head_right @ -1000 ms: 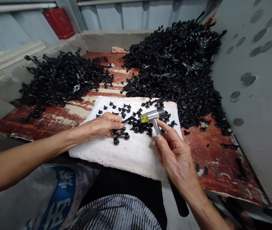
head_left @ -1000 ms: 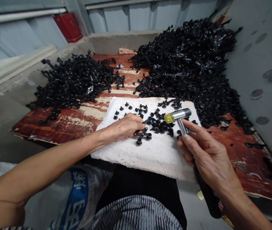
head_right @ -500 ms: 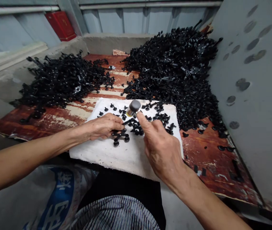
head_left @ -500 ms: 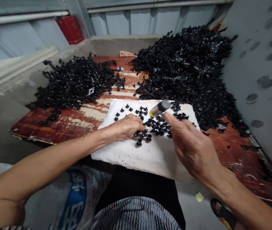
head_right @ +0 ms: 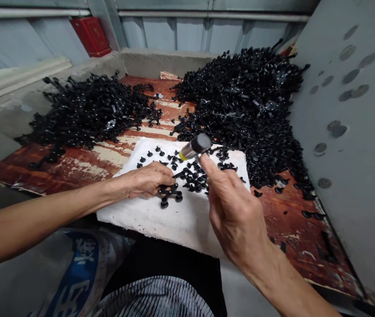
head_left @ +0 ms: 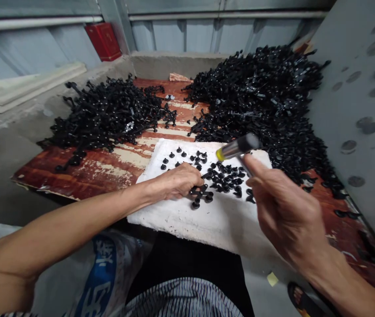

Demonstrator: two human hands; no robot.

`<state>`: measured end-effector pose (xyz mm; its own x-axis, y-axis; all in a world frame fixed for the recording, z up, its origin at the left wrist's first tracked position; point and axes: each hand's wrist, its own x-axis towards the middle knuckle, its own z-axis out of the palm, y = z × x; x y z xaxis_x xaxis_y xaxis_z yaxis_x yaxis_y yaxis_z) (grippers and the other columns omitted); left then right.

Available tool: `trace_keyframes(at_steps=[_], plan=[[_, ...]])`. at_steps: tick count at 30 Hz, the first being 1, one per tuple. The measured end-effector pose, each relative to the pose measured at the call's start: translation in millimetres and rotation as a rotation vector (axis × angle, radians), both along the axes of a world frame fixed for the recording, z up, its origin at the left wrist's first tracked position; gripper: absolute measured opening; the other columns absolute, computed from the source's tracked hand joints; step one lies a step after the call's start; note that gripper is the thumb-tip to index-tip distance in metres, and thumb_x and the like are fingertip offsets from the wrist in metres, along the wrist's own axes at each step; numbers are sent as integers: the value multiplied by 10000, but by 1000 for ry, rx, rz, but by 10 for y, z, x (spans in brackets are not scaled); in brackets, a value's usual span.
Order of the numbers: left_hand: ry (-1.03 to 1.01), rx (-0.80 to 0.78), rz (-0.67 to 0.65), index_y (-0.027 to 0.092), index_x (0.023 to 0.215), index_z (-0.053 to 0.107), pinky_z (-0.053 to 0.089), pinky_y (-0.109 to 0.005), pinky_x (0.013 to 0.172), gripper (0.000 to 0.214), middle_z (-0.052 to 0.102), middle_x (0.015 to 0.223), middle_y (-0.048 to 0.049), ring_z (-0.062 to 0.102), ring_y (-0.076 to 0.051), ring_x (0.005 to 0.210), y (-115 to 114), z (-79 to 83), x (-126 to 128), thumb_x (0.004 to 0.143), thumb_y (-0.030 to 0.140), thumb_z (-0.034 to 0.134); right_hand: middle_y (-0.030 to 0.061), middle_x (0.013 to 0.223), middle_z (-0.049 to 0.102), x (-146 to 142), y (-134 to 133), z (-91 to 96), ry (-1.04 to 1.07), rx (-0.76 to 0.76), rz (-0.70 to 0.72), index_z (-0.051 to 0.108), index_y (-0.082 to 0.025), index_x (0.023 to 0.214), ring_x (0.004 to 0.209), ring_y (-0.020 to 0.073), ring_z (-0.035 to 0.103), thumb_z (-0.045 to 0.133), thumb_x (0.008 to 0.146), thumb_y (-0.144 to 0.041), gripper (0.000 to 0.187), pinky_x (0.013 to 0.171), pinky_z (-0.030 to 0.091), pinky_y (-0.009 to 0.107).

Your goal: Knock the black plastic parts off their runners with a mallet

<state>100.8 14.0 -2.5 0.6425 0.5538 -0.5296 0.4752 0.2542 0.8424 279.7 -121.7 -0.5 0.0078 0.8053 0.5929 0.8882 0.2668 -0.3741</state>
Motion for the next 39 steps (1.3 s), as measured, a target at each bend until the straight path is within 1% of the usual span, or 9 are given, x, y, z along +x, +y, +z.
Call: trace_keyframes(at_steps=[4, 8, 11, 18, 21, 25, 27, 35, 39], plan=[[34, 10, 10, 182, 592, 463, 105, -185, 313, 237, 493, 458, 35, 242, -20, 283, 6, -32, 4, 774, 220, 609, 39, 776, 600, -9, -26, -36, -150, -102, 8, 538, -281, 1393, 520, 144, 496, 391, 919, -127, 520, 453, 429, 265], [45, 11, -4, 182, 619, 480, 102, -180, 304, 230, 510, 460, 39, 250, -21, 272, 6, -42, 18, 803, 231, 609, 55, 865, 623, 4, -7, -93, -37, -88, 9, 500, -263, 1433, 591, 145, 561, 401, 921, -133, 538, 518, 479, 269], [39, 1, -34, 178, 610, 472, 133, -176, 299, 269, 525, 475, 27, 285, -25, 278, -14, 11, 43, 851, 223, 581, 53, 783, 619, 27, 21, -86, -118, -166, 11, 586, -226, 1362, 516, 148, 523, 393, 911, -153, 496, 442, 435, 271], [-25, 42, -10, 132, 667, 569, 292, -148, 342, 227, 525, 532, 26, 399, -26, 373, -80, 304, -220, 849, 246, 643, 81, 986, 712, 32, -148, -57, 139, -113, 24, 562, -244, 1373, 796, 189, 681, 454, 943, -171, 449, 669, 567, 324], [-70, 62, 88, 119, 683, 582, 331, -145, 346, 190, 579, 626, 4, 412, -18, 396, -69, 381, -475, 806, 232, 673, 81, 1018, 730, -13, -222, -100, 205, -147, 60, 606, -248, 1318, 794, 189, 699, 474, 937, -185, 408, 730, 585, 355], [-70, 41, 312, 136, 712, 541, 292, -139, 318, 171, 565, 642, 10, 390, -18, 388, -54, 377, -682, 785, 203, 681, 37, 724, 702, -92, -177, -123, 338, -187, 54, 652, -201, 1241, 588, 158, 646, 506, 921, -261, 356, 693, 584, 354], [-60, 47, 348, 138, 719, 532, 219, -127, 312, 181, 555, 642, 13, 357, -8, 382, -58, 347, -718, 789, 215, 680, 21, 667, 669, -140, -128, -121, 417, -209, 48, 669, -187, 1205, 563, 144, 624, 525, 904, -300, 352, 626, 566, 311], [12, 236, 87, 116, 696, 596, 197, -169, 397, 260, 509, 569, 17, 317, -26, 424, -34, 143, -812, 842, 330, 591, 43, 737, 655, -254, -99, -155, 602, -382, 27, 670, -190, 1196, 553, 137, 549, 573, 860, -383, 400, 444, 414, 241], [3, 367, -89, 123, 674, 595, 253, -173, 449, 309, 534, 594, 11, 373, -46, 484, -65, 171, -773, 852, 374, 565, -6, 634, 567, -305, -19, -85, 821, -488, 42, 650, -195, 1193, 433, 98, 384, 608, 851, -470, 441, 364, 295, 226]])
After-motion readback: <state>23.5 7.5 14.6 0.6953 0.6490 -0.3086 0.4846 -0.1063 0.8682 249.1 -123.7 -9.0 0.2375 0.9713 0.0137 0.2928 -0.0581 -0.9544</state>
